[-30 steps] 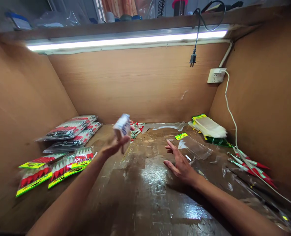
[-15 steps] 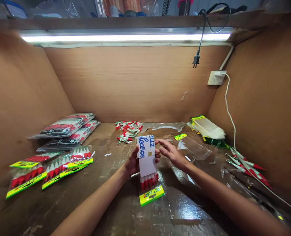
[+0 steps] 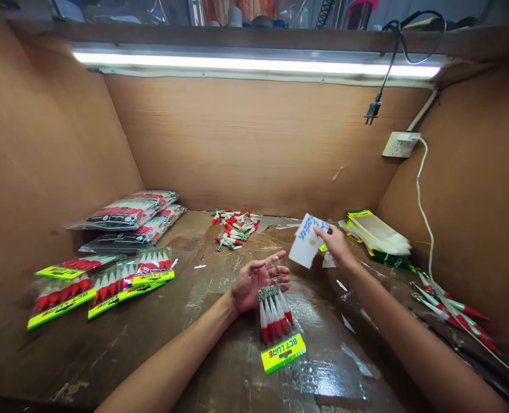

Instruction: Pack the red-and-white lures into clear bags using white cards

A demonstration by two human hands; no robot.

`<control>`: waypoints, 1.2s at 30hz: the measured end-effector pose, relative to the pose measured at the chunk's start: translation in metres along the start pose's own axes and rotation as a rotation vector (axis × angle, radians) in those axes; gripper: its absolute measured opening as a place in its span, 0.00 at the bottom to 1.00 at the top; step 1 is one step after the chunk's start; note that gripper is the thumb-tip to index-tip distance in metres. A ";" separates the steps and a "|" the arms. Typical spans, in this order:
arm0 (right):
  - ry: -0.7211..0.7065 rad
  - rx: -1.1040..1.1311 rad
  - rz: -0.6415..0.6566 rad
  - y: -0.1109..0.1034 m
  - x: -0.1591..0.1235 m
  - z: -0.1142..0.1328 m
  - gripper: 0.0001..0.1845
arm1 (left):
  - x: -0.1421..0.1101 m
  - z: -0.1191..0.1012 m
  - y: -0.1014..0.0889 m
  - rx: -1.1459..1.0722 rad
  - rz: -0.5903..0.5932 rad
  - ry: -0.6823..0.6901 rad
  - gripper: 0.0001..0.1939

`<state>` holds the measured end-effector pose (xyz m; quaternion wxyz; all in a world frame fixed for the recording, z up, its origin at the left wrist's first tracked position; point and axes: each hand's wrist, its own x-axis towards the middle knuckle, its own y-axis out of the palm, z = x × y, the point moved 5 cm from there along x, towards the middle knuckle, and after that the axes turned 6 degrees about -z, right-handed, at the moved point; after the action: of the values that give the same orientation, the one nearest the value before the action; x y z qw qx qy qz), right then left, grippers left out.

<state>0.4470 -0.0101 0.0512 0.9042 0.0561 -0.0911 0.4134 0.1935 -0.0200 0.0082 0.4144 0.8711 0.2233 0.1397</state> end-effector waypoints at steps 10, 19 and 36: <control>0.016 -0.156 0.878 0.052 -0.144 -0.033 0.10 | -0.001 -0.022 0.009 0.096 -0.060 0.186 0.33; 0.045 0.049 0.555 0.041 -0.119 -0.039 0.10 | 0.003 0.007 -0.020 0.620 -0.279 0.146 0.29; 0.036 -0.044 0.460 0.028 -0.114 -0.038 0.22 | -0.001 0.011 -0.026 0.722 -0.496 0.227 0.21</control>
<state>0.3571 -0.0688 -0.0096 0.7886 0.0068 -0.0945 0.6075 0.1905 -0.0130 -0.0191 0.0780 0.8592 0.5038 0.0441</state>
